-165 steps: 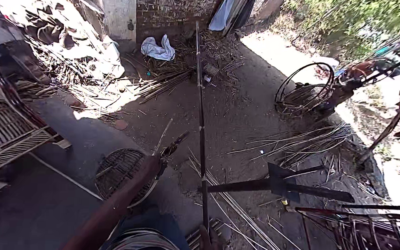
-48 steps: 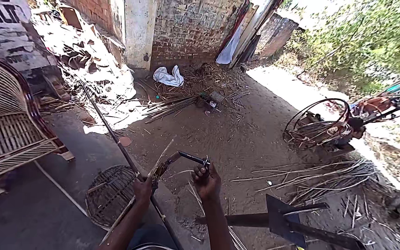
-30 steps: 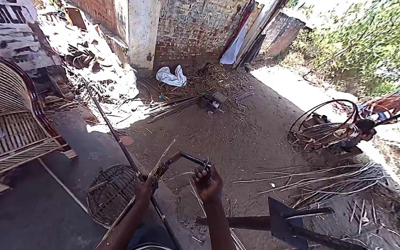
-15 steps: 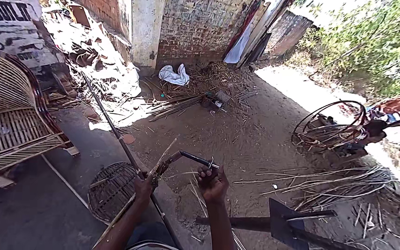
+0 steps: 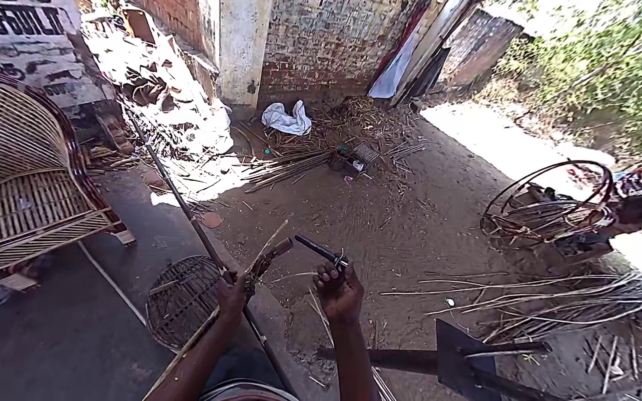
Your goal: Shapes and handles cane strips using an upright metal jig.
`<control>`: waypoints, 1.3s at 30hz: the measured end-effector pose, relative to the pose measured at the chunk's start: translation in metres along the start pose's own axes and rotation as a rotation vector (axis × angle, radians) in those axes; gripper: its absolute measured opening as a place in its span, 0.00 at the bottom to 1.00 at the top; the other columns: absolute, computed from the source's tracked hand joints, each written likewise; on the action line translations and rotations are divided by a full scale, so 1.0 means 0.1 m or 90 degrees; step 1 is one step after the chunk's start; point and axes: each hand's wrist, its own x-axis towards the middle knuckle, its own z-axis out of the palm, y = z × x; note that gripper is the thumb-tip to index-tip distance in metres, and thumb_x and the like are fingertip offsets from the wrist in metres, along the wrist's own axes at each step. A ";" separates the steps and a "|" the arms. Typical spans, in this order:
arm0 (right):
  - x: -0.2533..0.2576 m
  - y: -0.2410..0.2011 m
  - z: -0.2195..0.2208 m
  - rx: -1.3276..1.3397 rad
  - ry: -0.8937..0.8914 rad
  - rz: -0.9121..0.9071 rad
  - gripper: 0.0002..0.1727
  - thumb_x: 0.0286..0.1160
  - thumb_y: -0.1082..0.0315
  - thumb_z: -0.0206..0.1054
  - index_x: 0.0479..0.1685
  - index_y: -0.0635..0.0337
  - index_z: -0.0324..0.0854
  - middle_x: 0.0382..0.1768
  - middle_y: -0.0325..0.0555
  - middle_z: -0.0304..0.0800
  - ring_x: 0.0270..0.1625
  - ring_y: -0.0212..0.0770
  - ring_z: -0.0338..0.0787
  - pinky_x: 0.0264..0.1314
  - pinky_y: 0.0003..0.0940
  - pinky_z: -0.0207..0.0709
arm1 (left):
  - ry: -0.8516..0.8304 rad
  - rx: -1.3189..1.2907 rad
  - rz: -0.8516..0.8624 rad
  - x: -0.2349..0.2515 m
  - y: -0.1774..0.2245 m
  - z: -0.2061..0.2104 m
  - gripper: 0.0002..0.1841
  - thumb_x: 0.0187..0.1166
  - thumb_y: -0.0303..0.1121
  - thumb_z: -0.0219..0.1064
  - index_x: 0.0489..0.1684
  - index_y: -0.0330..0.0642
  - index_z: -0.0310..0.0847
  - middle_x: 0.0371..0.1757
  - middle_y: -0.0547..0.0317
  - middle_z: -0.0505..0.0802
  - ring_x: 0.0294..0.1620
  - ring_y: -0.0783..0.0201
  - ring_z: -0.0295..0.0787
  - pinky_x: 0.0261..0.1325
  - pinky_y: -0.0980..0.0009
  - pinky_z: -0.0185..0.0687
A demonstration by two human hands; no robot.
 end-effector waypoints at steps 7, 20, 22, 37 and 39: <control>-0.04 -0.05 -0.04 0.011 -0.007 -0.003 0.28 0.86 0.37 0.50 0.60 0.48 0.81 0.26 0.38 0.80 0.27 0.36 0.83 0.33 0.34 0.81 | 0.037 0.033 -0.035 0.08 -0.04 0.06 0.18 0.75 0.44 0.78 0.50 0.39 0.84 0.31 0.51 0.89 0.26 0.58 0.83 0.31 0.57 0.80; 0.11 -0.04 -0.01 -0.005 -0.004 0.053 0.30 0.88 0.36 0.44 0.61 0.48 0.81 0.26 0.40 0.81 0.26 0.36 0.83 0.33 0.32 0.82 | 0.041 0.019 -0.015 0.08 -0.03 0.06 0.15 0.72 0.37 0.80 0.46 0.38 0.85 0.32 0.51 0.90 0.27 0.57 0.84 0.32 0.57 0.82; 0.12 -0.04 0.01 -0.016 -0.004 0.050 0.28 0.89 0.38 0.44 0.60 0.48 0.81 0.26 0.39 0.79 0.26 0.35 0.82 0.32 0.31 0.81 | 0.040 0.014 -0.012 0.09 -0.03 0.06 0.15 0.72 0.37 0.81 0.46 0.37 0.85 0.31 0.51 0.90 0.25 0.58 0.83 0.30 0.58 0.80; -0.31 -0.05 -0.83 -0.482 0.418 0.086 0.23 0.93 0.53 0.53 0.78 0.53 0.69 0.46 0.57 0.92 0.37 0.49 0.92 0.33 0.43 0.85 | 0.042 0.041 0.016 0.13 -0.10 0.02 0.20 0.74 0.46 0.79 0.46 0.39 0.83 0.28 0.52 0.88 0.24 0.58 0.82 0.30 0.56 0.81; -0.54 0.13 -1.26 -0.743 0.412 0.288 0.32 0.85 0.50 0.64 0.82 0.58 0.65 0.56 0.60 0.88 0.47 0.56 0.92 0.44 0.54 0.87 | 0.053 0.062 0.006 0.14 -0.08 0.03 0.21 0.74 0.49 0.78 0.42 0.39 0.82 0.26 0.52 0.86 0.24 0.56 0.81 0.31 0.54 0.80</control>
